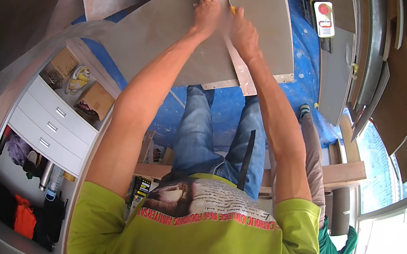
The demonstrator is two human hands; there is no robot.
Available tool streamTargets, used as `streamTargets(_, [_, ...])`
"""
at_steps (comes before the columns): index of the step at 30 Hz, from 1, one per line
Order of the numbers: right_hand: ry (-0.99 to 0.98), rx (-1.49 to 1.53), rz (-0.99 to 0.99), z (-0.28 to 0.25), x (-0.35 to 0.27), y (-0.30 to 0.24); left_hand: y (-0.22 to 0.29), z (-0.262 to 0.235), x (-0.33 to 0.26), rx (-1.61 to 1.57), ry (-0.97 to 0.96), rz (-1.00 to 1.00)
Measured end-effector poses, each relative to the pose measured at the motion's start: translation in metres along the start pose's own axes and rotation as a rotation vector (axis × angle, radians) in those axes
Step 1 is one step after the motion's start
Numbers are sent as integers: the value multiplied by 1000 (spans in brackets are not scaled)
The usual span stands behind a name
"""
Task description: The person measures a large sheet of plywood with a tape measure, marks it with a pencil, and then uses a utility knife to cut along the marked line. The person works on a blue tarp-covered floor in a room with large windows.
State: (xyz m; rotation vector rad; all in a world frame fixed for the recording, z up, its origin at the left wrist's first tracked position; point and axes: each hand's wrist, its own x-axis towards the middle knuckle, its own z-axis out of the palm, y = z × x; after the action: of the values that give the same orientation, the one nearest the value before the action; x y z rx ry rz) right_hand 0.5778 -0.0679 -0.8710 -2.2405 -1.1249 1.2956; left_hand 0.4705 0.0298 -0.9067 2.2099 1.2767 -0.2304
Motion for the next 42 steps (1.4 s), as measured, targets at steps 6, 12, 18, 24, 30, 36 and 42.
streamTargets(6, [-6,-115,17,5,-33,21,11,-14,-1,36,-74,-48])
streamTargets(12, [-7,-91,20,8,-74,45,13,-18,0,78,-133,-92])
streamTargets(18, [-66,-59,114,14,-103,67,19,-17,-1,108,-142,-102])
streamTargets(24, [-132,-7,194,16,-139,90,16,-19,-1,102,-138,-92])
streamTargets(30, [-155,7,251,23,-169,109,15,-16,-2,126,-110,-69])
streamTargets(36, [-95,-21,192,37,-191,131,17,-16,-1,148,-112,-51])
streamTargets(42, [-191,-88,260,39,-210,145,18,-20,-2,66,-112,-77])
